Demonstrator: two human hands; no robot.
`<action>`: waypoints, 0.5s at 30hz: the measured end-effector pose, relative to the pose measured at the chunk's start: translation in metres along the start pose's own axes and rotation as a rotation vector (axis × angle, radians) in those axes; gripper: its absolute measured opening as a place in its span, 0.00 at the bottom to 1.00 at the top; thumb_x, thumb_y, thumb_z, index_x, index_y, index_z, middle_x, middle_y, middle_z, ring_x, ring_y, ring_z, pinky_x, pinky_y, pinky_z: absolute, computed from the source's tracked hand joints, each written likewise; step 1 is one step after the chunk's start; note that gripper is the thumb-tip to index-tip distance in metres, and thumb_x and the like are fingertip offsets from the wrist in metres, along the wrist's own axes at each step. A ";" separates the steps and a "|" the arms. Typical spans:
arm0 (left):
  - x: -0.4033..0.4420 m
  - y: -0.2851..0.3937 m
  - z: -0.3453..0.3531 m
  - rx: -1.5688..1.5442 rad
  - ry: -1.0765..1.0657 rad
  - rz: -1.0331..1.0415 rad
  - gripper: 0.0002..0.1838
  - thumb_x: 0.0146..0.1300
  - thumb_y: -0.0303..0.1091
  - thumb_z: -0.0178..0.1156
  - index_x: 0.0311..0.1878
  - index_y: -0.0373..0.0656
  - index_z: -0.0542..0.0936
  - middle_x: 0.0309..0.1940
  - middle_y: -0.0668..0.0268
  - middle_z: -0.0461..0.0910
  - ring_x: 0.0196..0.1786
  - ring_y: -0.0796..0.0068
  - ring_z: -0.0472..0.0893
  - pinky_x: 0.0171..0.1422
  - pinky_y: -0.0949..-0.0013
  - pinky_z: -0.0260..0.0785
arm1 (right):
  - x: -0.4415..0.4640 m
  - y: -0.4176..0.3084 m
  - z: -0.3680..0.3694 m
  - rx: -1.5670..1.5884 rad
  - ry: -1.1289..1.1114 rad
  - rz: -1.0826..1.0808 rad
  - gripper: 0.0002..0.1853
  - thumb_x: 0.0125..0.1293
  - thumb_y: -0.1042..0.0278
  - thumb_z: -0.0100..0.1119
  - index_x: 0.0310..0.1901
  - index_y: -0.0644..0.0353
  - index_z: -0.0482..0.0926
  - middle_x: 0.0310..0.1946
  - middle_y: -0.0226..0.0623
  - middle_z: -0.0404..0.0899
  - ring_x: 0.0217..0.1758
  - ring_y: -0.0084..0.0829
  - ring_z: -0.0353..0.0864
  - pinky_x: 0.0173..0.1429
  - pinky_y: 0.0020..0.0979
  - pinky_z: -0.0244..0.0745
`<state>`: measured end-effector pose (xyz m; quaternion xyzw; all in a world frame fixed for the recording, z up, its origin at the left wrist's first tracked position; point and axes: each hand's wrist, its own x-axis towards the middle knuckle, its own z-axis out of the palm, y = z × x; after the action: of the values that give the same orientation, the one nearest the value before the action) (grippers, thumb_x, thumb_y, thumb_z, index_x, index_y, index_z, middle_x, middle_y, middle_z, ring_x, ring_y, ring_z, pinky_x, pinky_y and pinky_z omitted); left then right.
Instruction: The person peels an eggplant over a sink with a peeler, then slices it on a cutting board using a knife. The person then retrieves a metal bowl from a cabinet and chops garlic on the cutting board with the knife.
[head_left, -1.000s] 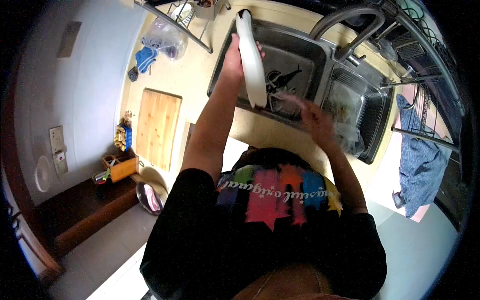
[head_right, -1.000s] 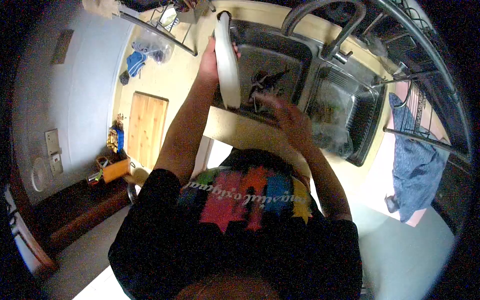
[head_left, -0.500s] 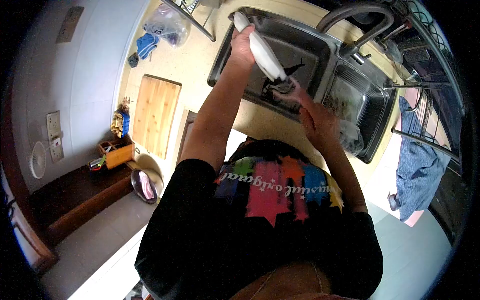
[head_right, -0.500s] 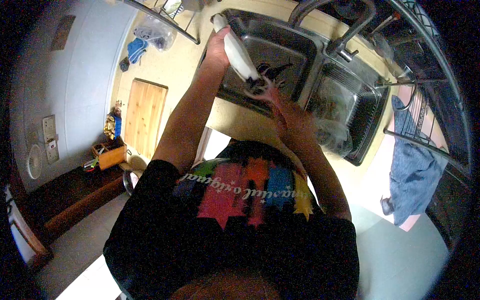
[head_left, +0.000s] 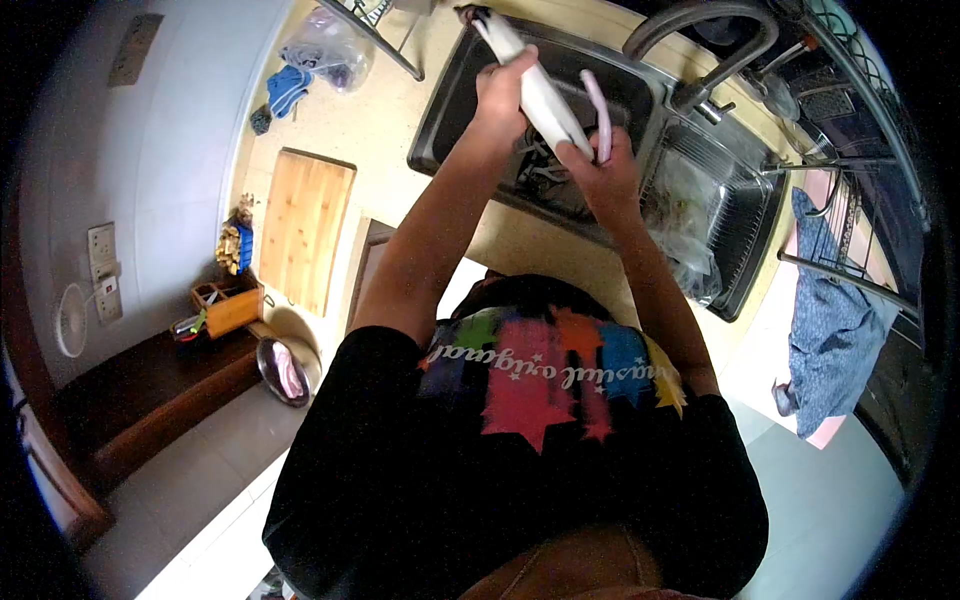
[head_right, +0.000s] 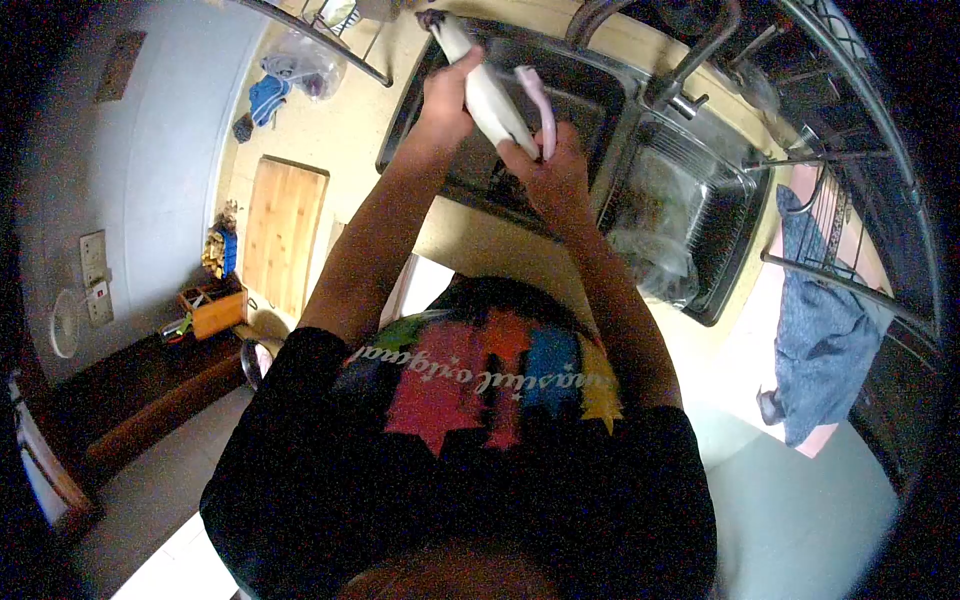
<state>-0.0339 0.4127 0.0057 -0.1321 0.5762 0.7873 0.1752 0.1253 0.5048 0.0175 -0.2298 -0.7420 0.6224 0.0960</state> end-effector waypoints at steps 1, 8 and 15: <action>-0.006 -0.002 -0.004 -0.158 -0.186 -0.099 0.24 0.60 0.38 0.64 0.54 0.36 0.68 0.41 0.55 0.77 0.40 0.60 0.79 0.45 0.58 0.74 | 0.002 -0.001 0.004 0.128 -0.020 0.071 0.27 0.52 0.51 0.72 0.38 0.65 0.69 0.27 0.37 0.73 0.32 0.31 0.78 0.37 0.33 0.74; -0.014 -0.012 -0.018 -0.287 -0.404 -0.152 0.16 0.63 0.44 0.58 0.47 0.42 0.75 0.37 0.61 0.80 0.41 0.65 0.79 0.50 0.61 0.71 | -0.004 0.001 -0.003 0.118 0.020 -0.079 0.18 0.67 0.56 0.56 0.50 0.62 0.72 0.30 0.45 0.80 0.32 0.38 0.82 0.38 0.37 0.76; 0.024 -0.014 -0.027 -0.443 -0.381 -0.219 0.14 0.57 0.32 0.64 0.44 0.39 0.75 0.32 0.61 0.76 0.35 0.63 0.78 0.43 0.55 0.72 | -0.037 -0.019 -0.021 -0.539 -0.056 -0.326 0.21 0.70 0.62 0.53 0.63 0.52 0.71 0.47 0.48 0.81 0.49 0.43 0.82 0.49 0.35 0.77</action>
<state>-0.0492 0.3934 -0.0247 -0.0784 0.3299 0.8807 0.3309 0.1627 0.5034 0.0455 -0.1075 -0.9097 0.3857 0.1097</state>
